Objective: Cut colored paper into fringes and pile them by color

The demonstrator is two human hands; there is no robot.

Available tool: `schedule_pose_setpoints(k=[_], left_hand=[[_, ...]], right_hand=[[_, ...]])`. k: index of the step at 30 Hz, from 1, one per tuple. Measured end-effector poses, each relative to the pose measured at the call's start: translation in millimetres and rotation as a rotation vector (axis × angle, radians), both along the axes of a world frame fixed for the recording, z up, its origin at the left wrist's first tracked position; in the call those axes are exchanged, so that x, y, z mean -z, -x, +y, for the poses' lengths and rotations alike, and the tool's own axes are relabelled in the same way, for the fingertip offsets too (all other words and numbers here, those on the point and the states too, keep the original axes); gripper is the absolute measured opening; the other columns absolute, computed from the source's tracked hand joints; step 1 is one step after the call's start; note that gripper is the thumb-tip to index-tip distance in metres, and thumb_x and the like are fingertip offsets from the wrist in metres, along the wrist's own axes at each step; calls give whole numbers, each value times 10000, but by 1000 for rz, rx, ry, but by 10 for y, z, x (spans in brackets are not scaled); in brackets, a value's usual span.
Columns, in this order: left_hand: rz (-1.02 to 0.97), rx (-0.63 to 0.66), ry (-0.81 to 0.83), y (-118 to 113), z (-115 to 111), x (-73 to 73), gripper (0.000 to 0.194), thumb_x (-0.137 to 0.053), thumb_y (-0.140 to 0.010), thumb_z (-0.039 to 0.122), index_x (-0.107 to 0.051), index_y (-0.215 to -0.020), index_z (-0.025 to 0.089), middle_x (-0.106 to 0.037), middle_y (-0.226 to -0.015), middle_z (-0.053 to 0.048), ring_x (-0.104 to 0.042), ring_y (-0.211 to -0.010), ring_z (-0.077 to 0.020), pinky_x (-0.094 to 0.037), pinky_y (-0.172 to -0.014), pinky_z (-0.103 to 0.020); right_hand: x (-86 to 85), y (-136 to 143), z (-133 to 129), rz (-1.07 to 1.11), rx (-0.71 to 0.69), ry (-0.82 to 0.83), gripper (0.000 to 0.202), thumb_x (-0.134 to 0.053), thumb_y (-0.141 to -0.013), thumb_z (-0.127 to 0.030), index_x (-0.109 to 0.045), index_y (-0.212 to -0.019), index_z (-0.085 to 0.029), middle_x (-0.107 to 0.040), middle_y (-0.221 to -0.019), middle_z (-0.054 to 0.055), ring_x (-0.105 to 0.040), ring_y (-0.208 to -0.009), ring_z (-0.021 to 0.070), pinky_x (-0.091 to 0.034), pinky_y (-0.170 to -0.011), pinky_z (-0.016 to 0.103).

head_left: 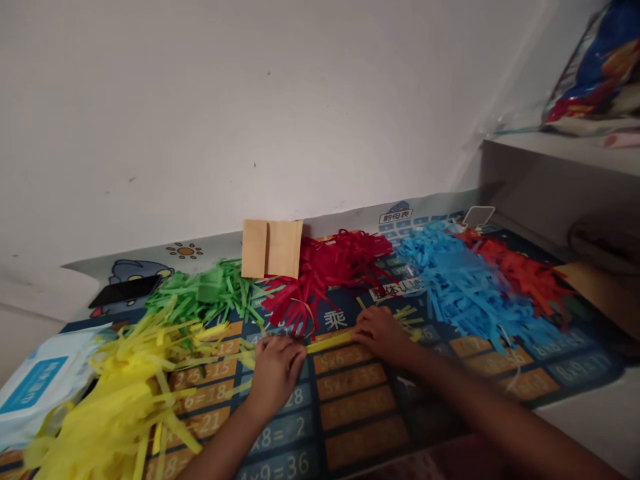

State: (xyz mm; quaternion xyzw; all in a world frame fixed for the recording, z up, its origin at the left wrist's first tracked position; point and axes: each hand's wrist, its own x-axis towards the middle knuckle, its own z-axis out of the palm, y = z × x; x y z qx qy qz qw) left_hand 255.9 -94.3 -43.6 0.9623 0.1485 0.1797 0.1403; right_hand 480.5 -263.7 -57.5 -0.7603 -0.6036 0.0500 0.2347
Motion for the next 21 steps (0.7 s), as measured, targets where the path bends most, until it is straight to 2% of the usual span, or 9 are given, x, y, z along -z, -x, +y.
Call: schedule_pose_setpoints(k=[5, 11, 14, 16, 18, 21], left_hand=[[49, -73, -22, -99, 6, -6, 217, -512, -905, 261, -652, -744, 222, -670, -749, -22, -585, -781, -212, -338, -772, -381], [80, -92, -61, -137, 44, 41, 163, -557, -854, 245, -623, -707, 218, -665, -722, -23, -571, -743, -212, -331, -715, -367], [60, -67, -93, -126, 27, 12, 87, -585, -837, 211, -651, -786, 235, -669, -792, -29, -571, -788, -220, -335, -750, -391], [33, 8, -173, -121, -11, -26, 173, -593, -829, 146, -671, -906, 279, -672, -887, -26, -562, -877, -231, -323, -834, -433], [41, 89, -269, -128, -59, -67, 290, -601, -813, 89, -662, -990, 311, -670, -937, -16, -541, -937, -239, -290, -910, -474], [103, 151, -343, -176, -124, -126, 239, -613, -815, 115, -644, -996, 267, -673, -930, -12, -519, -947, -245, -261, -960, -508]], right_hand=[[-104, 0, 114, 72, 68, 67, 110, -666, -846, -214, -674, -737, -203, -636, -825, -15, -561, -844, 167, -285, -749, 319], [-87, 1, 191, 68, 99, 119, 109, -650, -809, -189, -663, -701, -194, -634, -798, -2, -559, -835, 178, -279, -736, 317], [-115, -10, 202, 49, 104, 132, 57, -667, -790, -192, -651, -735, -189, -631, -769, -1, -551, -791, 178, -279, -713, 312], [-176, -4, 185, 22, 93, 128, 31, -677, -787, -186, -654, -769, -198, -641, -799, 5, -541, -814, 189, -288, -737, 327], [-244, 21, 154, -82, -7, 92, 40, -668, -816, -189, -664, -788, -218, -655, -874, 13, -521, -895, 216, -287, -813, 377], [-278, 76, 123, -339, -264, 9, 76, -614, -895, -183, -665, -859, -227, -664, -914, 18, -488, -970, 236, -242, -923, 460]])
